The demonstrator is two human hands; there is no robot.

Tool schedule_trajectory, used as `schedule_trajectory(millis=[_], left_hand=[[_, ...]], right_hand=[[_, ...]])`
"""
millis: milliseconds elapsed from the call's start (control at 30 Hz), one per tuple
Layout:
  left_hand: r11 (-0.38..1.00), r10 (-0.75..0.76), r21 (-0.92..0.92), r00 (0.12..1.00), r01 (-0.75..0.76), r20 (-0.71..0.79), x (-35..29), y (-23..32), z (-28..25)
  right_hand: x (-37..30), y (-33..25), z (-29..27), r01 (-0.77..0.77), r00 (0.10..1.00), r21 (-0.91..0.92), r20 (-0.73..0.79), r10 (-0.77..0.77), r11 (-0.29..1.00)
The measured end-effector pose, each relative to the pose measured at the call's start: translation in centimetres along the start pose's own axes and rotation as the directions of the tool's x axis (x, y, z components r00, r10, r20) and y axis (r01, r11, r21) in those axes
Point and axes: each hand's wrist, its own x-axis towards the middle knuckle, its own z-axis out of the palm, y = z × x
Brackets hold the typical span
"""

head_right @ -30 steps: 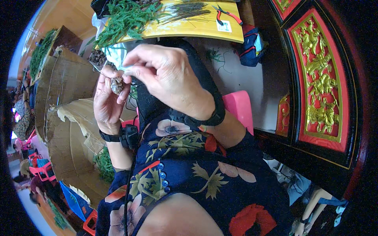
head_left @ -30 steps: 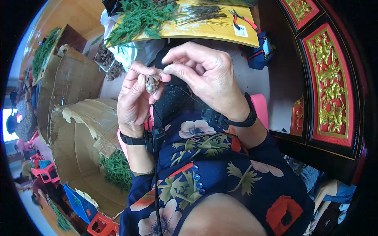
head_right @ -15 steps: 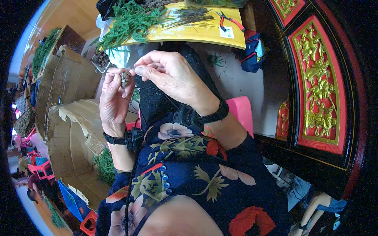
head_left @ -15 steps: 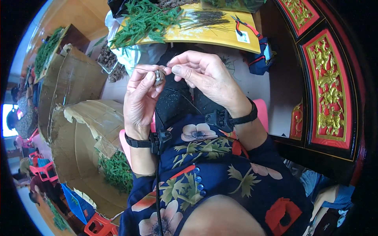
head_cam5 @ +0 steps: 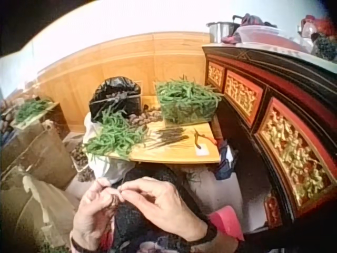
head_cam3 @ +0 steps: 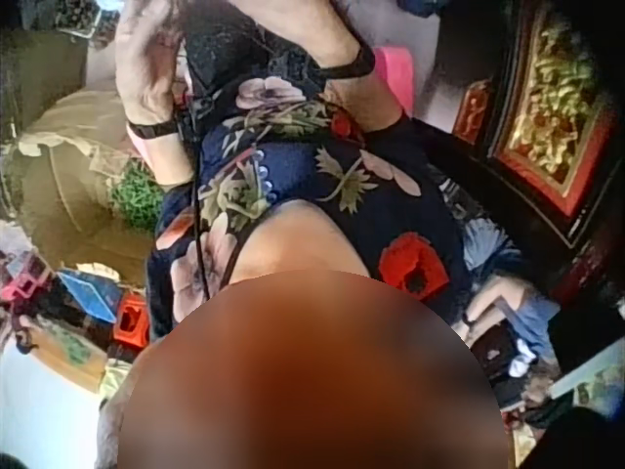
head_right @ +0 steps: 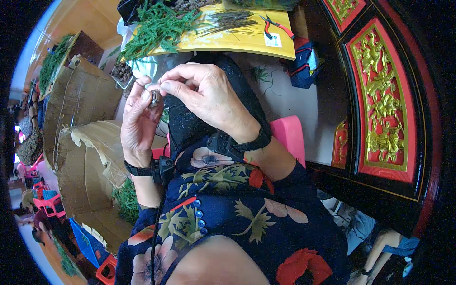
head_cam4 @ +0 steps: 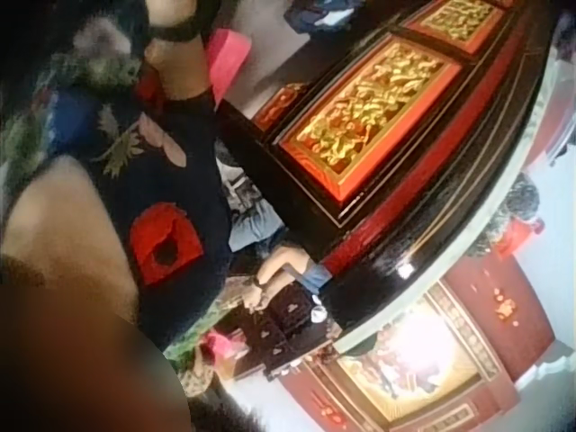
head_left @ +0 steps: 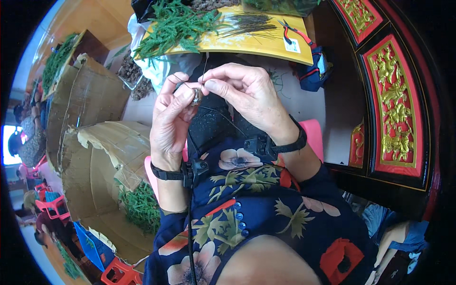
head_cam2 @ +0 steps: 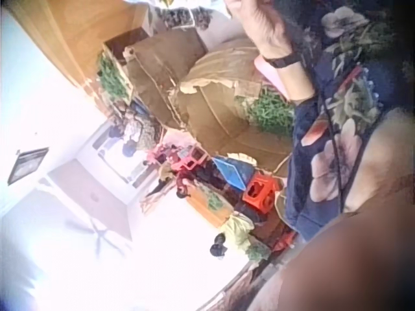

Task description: Trimming green branches with scissors and picking seeds or pods from them.

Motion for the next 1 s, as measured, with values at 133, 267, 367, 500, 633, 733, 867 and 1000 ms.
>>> schedule_trajectory(millis=[133,267,367,500,633,733,867,1000], left_hand=[[0.999,-0.025,0.040,0.987,0.032,-0.156,-0.1,-0.1,0.8],[0.994,-0.007,0.110,0.997,0.016,-0.081,-0.1,-0.3,0.5],[0.991,0.008,0.135,0.995,0.006,-0.102,-0.1,-0.4,1.0],[0.989,-0.016,0.144,0.997,0.027,-0.078,-0.2,-0.3,0.8],[0.984,-0.020,0.176,0.993,0.040,-0.113,0.0,-0.6,1.5],[0.966,-0.112,0.223,0.990,0.129,-0.088,0.1,-0.5,1.5],[0.934,-0.181,0.307,0.983,0.180,-0.027,0.0,-0.3,1.1],[0.939,-0.168,0.299,0.985,0.170,-0.032,0.1,-0.7,1.8]], right_hand=[[-0.1,-1.3,0.1,-0.194,0.981,0.121,0.027,0.192,0.974],[0.0,-1.6,-0.1,-0.283,0.958,0.070,0.061,0.280,0.956],[0.0,-1.4,-0.1,-0.276,0.960,0.096,0.073,0.269,0.956],[0.1,-0.6,0.1,-0.248,0.968,0.218,0.090,0.234,0.944],[0.2,0.0,-0.1,-0.210,0.976,0.251,0.108,0.188,0.945],[0.2,-0.6,-0.1,-0.232,0.973,0.279,0.084,0.217,0.932],[0.2,-1.0,-0.1,-0.253,0.967,0.376,0.073,0.243,0.891],[0.2,-1.0,-0.2,-0.235,0.971,0.369,0.048,0.233,0.899]])
